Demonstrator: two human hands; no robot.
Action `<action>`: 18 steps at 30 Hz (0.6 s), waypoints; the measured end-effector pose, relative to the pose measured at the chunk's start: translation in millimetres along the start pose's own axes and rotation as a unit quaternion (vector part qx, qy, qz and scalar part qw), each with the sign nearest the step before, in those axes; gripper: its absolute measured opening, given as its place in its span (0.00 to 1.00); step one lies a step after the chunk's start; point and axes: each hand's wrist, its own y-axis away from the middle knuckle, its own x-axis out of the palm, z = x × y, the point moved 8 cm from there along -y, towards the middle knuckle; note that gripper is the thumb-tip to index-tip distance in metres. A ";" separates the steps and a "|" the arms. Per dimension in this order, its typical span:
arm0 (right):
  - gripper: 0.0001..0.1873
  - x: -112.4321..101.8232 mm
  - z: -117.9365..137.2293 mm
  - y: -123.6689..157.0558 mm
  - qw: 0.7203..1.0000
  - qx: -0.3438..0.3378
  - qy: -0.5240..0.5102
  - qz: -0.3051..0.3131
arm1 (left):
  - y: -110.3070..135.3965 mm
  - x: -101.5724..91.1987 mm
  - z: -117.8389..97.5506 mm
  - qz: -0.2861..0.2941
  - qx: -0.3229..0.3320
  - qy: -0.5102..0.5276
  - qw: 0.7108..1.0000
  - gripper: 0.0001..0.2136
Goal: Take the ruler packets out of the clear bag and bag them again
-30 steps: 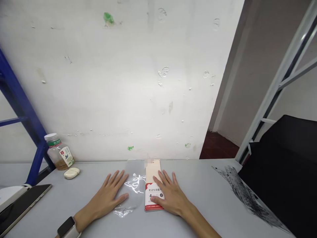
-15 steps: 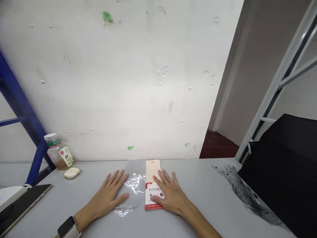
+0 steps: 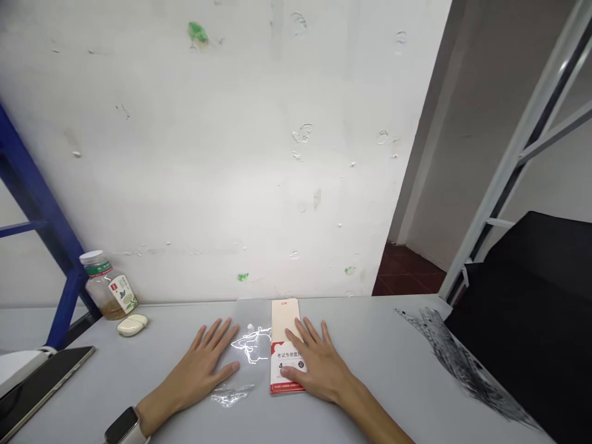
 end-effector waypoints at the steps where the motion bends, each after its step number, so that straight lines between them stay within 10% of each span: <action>1: 0.42 -0.1 0.1 0.1 1.000 0.001 -0.001 0.000 | 0.0 0.2 0.0 0.000 0.000 0.001 1.000 0.33; 18: 0.42 -1.5 1.6 1.5 1.000 0.001 -0.003 -0.002 | 0.5 -3.3 -3.3 0.017 -0.009 0.015 1.000 0.33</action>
